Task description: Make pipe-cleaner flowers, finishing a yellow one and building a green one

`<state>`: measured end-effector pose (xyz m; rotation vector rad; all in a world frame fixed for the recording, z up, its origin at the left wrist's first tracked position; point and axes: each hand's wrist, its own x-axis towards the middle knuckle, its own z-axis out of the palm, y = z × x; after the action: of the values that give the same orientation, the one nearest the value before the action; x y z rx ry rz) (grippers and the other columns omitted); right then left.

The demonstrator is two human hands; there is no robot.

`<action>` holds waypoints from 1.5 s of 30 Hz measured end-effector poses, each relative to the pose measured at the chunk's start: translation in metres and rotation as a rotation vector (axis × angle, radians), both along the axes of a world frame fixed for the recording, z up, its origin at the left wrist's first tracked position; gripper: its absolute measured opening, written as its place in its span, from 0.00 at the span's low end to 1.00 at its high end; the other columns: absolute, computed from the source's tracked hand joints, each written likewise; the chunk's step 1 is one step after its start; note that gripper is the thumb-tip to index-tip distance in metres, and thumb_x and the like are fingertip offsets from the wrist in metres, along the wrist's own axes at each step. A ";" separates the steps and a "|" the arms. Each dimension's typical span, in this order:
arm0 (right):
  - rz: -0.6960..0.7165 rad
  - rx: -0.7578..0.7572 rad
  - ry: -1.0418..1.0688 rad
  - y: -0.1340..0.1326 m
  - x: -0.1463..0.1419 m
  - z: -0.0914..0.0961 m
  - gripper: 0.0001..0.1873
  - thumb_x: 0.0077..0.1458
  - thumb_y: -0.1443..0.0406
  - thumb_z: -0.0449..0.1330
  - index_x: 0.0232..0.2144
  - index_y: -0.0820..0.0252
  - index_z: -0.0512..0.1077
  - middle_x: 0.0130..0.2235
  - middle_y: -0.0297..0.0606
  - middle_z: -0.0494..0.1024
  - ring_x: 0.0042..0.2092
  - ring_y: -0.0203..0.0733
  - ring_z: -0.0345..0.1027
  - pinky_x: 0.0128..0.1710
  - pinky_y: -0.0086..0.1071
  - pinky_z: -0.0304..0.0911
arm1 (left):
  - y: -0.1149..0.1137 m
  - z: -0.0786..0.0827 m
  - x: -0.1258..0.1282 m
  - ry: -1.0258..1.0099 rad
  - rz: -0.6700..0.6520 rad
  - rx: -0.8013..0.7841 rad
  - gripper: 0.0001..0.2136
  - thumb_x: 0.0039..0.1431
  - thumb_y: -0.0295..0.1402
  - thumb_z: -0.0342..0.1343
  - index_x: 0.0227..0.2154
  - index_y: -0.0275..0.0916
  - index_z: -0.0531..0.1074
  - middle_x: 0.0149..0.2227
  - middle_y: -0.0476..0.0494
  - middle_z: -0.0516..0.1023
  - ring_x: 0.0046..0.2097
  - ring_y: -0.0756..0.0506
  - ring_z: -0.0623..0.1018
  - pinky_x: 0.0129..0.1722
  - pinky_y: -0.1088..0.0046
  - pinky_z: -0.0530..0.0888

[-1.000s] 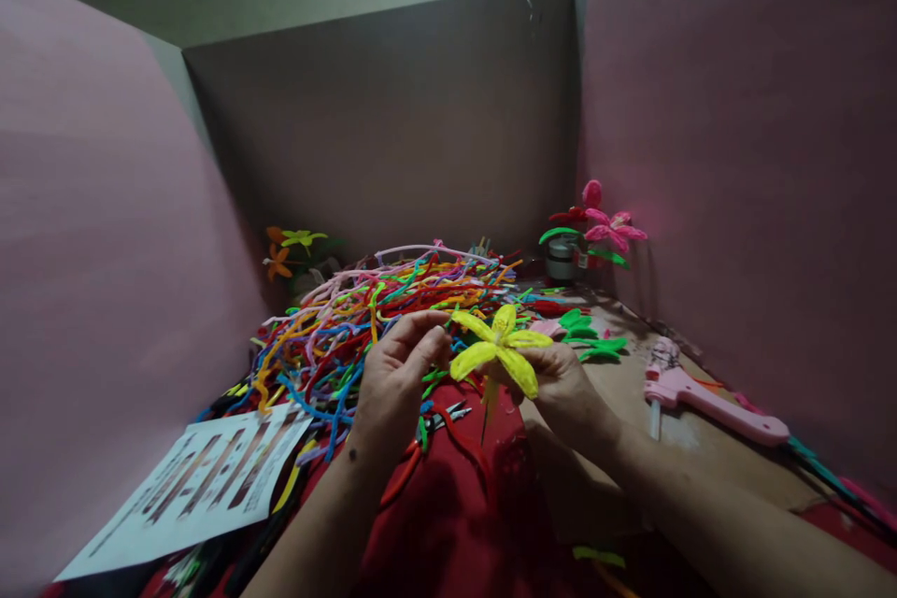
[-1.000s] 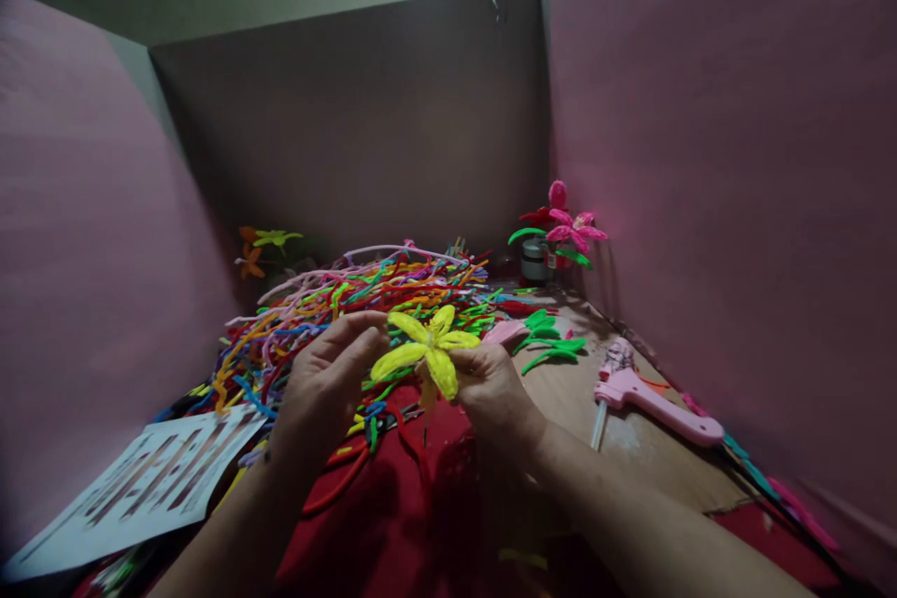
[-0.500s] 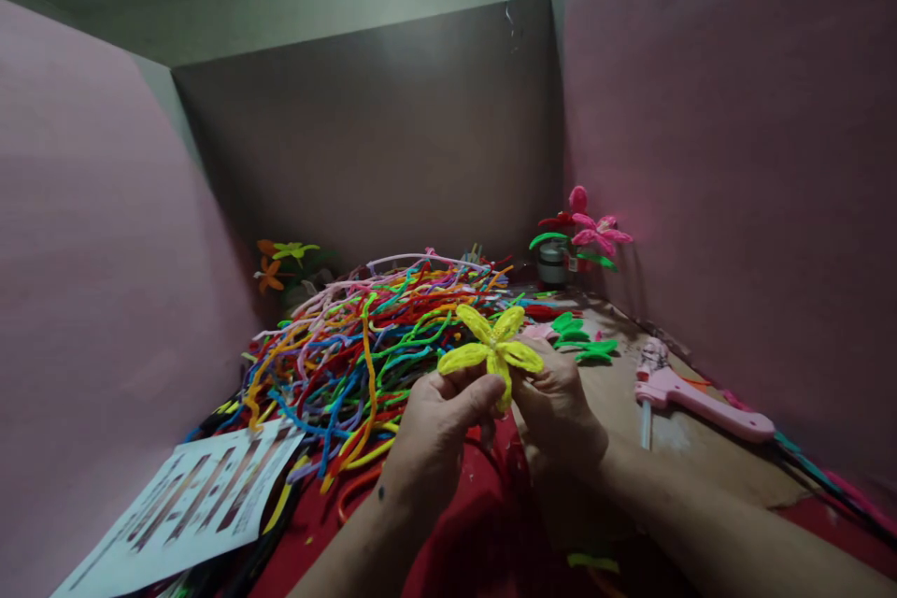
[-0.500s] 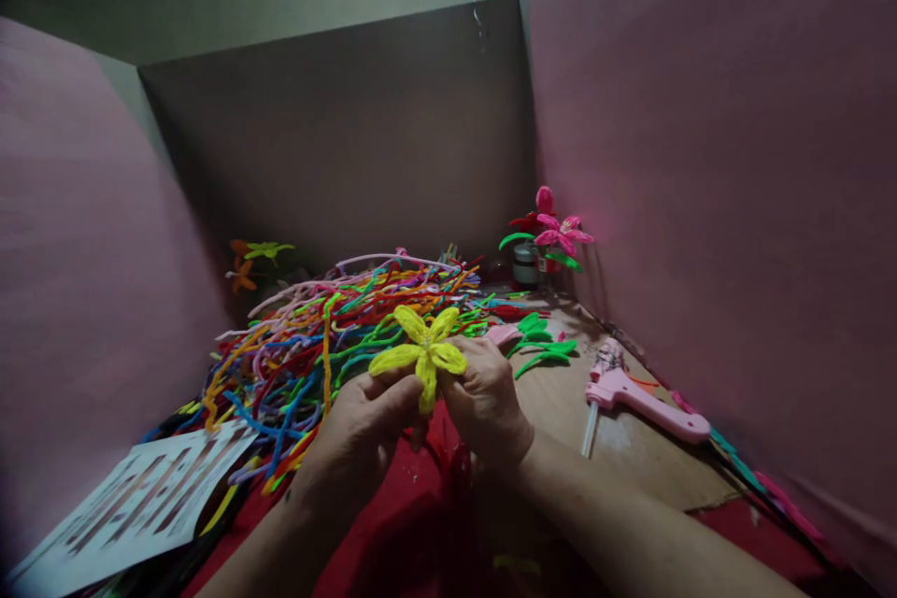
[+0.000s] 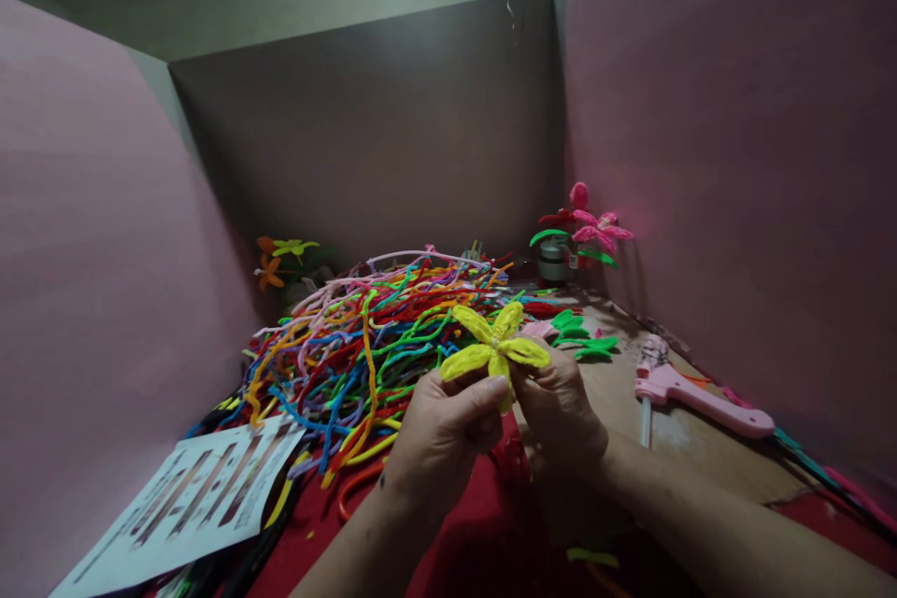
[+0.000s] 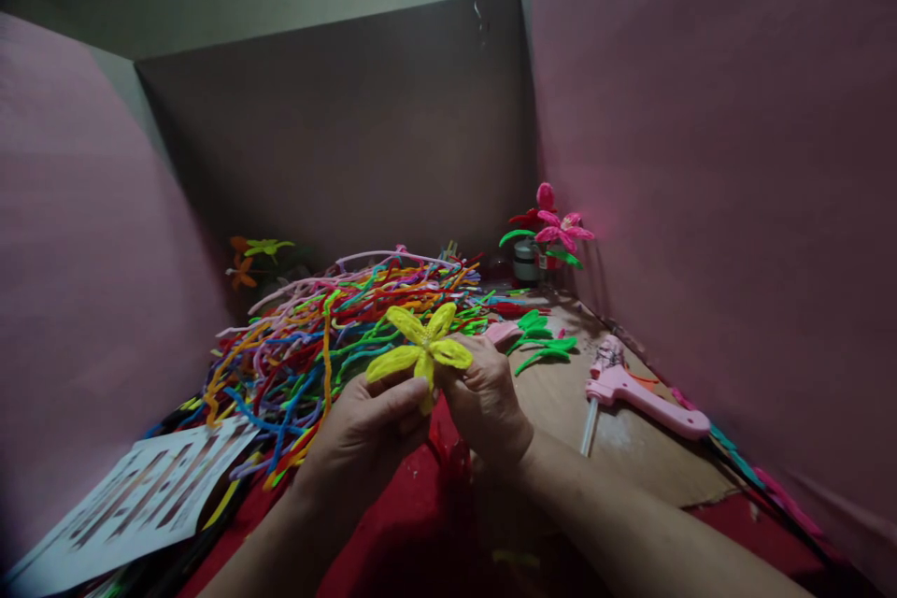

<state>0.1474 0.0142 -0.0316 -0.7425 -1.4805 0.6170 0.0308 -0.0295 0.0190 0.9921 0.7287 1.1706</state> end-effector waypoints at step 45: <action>0.232 -0.496 0.522 0.001 -0.007 0.007 0.15 0.37 0.61 0.65 0.14 0.62 0.64 0.16 0.27 0.61 0.20 0.29 0.51 0.21 0.28 0.48 | 0.022 -0.037 -0.001 1.644 0.527 0.912 0.11 0.59 0.27 0.38 0.30 0.37 0.66 0.29 0.39 0.72 0.28 0.45 0.72 0.25 0.72 0.60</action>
<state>0.1403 0.0151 -0.0247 -0.7137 -0.9368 1.2795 0.0302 -0.0071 -0.0180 2.7315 1.8630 0.8866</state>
